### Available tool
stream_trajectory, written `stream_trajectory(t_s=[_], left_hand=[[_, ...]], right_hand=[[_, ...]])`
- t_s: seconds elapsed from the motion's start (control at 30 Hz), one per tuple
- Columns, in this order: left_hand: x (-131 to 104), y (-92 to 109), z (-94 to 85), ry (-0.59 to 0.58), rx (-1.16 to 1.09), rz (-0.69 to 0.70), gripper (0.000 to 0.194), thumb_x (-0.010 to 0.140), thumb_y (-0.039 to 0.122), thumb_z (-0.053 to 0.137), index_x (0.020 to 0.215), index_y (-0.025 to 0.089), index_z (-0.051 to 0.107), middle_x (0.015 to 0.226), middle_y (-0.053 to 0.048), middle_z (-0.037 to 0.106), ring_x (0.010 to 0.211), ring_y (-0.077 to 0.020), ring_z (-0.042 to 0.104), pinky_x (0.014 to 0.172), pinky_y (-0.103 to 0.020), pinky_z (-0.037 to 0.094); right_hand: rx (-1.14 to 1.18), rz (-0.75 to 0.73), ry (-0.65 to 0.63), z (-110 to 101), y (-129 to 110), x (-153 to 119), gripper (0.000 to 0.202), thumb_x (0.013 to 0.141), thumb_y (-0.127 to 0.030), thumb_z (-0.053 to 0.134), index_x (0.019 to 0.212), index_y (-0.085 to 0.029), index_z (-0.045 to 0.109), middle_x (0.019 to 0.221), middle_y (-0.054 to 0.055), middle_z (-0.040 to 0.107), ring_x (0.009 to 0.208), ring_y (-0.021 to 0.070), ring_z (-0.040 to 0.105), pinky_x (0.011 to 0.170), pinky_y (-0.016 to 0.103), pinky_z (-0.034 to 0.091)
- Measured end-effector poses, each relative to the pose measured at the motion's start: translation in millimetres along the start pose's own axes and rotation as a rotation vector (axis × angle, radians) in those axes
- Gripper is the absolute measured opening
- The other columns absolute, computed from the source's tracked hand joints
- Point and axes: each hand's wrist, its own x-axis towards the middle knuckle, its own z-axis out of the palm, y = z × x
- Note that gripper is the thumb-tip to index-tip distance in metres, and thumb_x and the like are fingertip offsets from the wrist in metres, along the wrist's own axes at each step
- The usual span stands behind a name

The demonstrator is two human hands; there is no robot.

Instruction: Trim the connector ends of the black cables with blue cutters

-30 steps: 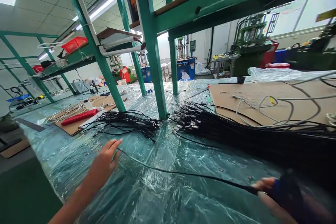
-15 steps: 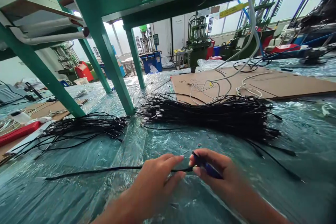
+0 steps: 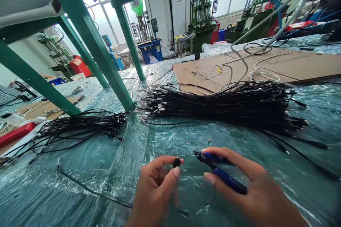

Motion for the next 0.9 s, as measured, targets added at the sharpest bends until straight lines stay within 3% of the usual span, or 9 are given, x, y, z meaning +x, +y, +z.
stream_trajectory(t_s=[0.13, 0.27, 0.9], left_hand=[[-5, 2, 0.6, 0.053, -0.133, 0.002, 0.041, 0.076, 0.048, 0.068, 0.094, 0.011, 0.07, 0.036, 0.005, 0.049, 0.028, -0.0029, 0.029, 0.034, -0.014, 0.023], [-7, 3, 6.4, 0.127, -0.152, 0.024, 0.037, 0.075, 0.044, 0.07, 0.093, 0.013, 0.072, 0.034, 0.005, 0.048, 0.029, -0.0029, 0.029, 0.035, -0.014, 0.02], [-9, -1, 10.0, 0.094, -0.154, -0.007, 0.045, 0.073, 0.052, 0.071, 0.097, 0.013, 0.07, 0.037, 0.005, 0.049, 0.031, -0.0016, 0.026, 0.035, -0.014, 0.014]], right_hand=[[-0.295, -0.32, 0.096, -4, 4, 2, 0.024, 0.077, -0.031, 0.063, 0.101, -0.028, 0.066, 0.089, -0.001, 0.072, 0.076, 0.016, 0.069, 0.061, 0.025, 0.057], [-0.42, -0.471, 0.134, -3, 5, 1, 0.017, 0.085, -0.028, 0.054, 0.099, -0.025, 0.064, 0.083, 0.0, 0.071, 0.07, 0.0143, 0.067, 0.059, 0.026, 0.056], [-0.443, -0.507, 0.135, -2, 3, 2, 0.018, 0.085, -0.018, 0.05, 0.098, -0.022, 0.062, 0.081, -0.001, 0.071, 0.071, 0.0127, 0.066, 0.065, 0.026, 0.052]])
